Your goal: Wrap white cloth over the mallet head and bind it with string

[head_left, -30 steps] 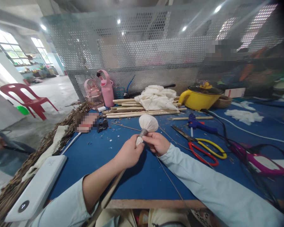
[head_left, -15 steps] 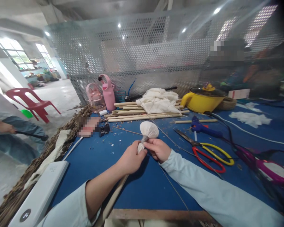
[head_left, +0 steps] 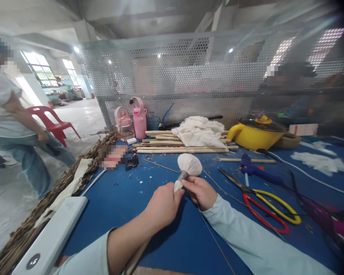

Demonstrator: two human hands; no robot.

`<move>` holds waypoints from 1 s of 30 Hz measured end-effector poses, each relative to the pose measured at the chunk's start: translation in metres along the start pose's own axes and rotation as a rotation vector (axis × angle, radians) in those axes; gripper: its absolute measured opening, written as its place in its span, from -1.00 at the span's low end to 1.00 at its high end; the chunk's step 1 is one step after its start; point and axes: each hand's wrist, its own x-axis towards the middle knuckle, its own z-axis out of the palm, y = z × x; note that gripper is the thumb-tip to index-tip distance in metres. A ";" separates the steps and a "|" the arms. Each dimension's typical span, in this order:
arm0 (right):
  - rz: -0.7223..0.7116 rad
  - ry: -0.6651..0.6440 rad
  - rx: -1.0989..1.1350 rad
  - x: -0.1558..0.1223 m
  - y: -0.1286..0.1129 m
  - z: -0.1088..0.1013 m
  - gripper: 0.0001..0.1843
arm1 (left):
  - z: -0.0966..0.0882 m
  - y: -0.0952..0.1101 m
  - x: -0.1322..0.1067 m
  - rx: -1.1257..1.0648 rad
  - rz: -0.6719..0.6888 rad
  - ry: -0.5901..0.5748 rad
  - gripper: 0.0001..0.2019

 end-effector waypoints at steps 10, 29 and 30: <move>-0.118 0.078 -0.084 -0.007 -0.010 -0.003 -0.57 | -0.004 -0.005 0.008 -0.297 -0.050 -0.004 -0.64; -0.043 -0.239 0.280 -0.016 -0.013 -0.004 -0.40 | -0.020 0.002 0.002 -1.457 -0.258 -0.970 -0.70; -0.021 -0.264 0.274 -0.015 -0.012 -0.007 -0.42 | -0.018 -0.001 0.005 -1.469 -0.288 -1.010 -0.69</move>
